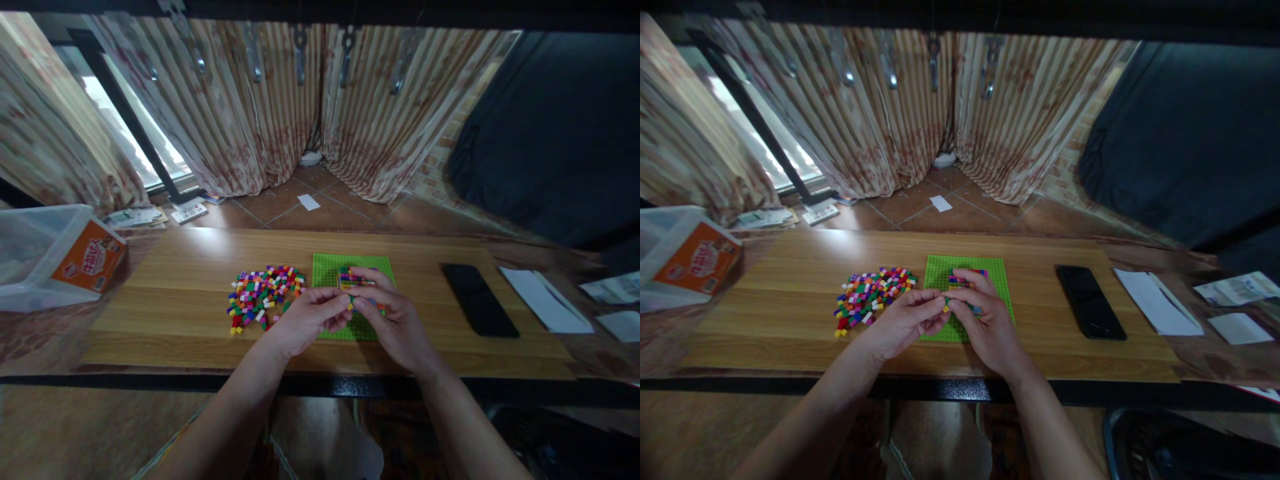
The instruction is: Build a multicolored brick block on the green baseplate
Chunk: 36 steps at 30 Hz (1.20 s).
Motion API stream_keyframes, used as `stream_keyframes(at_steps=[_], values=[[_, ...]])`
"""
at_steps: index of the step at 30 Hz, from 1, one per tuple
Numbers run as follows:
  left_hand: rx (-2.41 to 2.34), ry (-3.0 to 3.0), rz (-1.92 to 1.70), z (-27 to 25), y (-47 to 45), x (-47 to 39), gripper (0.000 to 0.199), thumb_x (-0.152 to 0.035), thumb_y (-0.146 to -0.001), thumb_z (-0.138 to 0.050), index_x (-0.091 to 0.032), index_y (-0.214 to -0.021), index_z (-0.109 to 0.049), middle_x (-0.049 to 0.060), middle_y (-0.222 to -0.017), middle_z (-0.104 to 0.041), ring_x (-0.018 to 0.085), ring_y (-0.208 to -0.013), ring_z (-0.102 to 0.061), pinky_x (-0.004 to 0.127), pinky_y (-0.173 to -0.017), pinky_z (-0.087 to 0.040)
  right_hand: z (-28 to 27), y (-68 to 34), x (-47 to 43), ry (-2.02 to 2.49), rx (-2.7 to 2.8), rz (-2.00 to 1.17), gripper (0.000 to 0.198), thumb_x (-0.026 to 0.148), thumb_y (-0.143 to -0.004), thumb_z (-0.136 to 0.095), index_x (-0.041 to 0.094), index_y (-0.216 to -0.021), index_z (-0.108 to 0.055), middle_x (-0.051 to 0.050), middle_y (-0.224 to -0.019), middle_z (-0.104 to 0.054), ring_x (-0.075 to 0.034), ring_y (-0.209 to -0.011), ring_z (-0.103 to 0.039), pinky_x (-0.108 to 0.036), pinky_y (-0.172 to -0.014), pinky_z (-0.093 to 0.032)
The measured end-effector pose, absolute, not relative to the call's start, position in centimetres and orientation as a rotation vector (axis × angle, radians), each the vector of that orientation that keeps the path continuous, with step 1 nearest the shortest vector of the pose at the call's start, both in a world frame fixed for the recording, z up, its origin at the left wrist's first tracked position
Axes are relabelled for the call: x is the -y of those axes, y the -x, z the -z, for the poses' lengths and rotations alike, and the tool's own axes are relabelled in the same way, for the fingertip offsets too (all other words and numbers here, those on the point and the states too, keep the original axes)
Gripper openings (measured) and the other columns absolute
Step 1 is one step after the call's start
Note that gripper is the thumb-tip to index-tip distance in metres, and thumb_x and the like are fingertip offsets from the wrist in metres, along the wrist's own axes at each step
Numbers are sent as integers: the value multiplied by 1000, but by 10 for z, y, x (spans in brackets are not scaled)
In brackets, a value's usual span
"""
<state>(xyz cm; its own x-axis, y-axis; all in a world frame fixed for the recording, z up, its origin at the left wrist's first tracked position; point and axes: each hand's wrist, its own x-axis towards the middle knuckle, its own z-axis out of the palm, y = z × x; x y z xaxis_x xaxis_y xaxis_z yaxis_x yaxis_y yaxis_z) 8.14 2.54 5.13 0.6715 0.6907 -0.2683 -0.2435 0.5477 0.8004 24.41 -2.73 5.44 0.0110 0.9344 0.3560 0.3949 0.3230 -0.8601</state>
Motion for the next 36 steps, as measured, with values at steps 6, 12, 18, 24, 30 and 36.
stream_keyframes(at_steps=[6,12,18,24,30,36], values=[[-646,-870,-592,-49,-81,-27,35,-42,-66,-81,-13,-75,-64,0,-67,-64,6,-56,-54,20,-53,-34,-58,-247,27,1245,1509,-695,8,27,-86,-65,29,-91,-71,-3,-123,-62,-21,-117,-57,-45,-104,-41],[-779,-1073,-650,-49,-69,-40,31,-42,-69,-75,-14,-75,-65,1,-68,-65,9,-59,-57,21,-55,-39,-45,-274,25,1445,1490,-453,8,33,-83,-67,26,-84,-71,-4,-116,-65,-23,-110,-60,-46,-100,-44],[-1014,-1287,-712,-46,-57,-52,19,-33,-77,-62,-16,-69,-61,-4,-55,-56,6,-45,-43,19,-45,-31,-38,-286,26,1540,1647,-272,12,34,-85,-63,28,-86,-74,-5,-115,-66,-26,-109,-59,-50,-98,-45],[-1043,-1494,-736,-40,-55,-53,18,-32,-79,-58,-16,-71,-63,-4,-55,-56,8,-47,-45,20,-46,-33,-35,-283,23,1550,1710,-190,11,31,-84,-63,29,-81,-74,-5,-113,-66,-28,-109,-57,-55,-96,-45],[-1026,-1538,-728,-40,-55,-52,21,-34,-81,-56,-16,-70,-61,-4,-55,-54,8,-47,-43,21,-47,-32,-34,-280,19,1587,1679,-182,10,30,-82,-64,27,-77,-72,-7,-113,-65,-28,-107,-57,-55,-95,-44],[-1038,-1533,-733,-42,-53,-52,20,-32,-81,-56,-16,-72,-62,-3,-59,-55,9,-50,-46,21,-48,-34,-33,-278,18,1621,1637,-168,13,33,-81,-66,25,-72,-70,-7,-108,-66,-28,-105,-58,-53,-94,-44]])
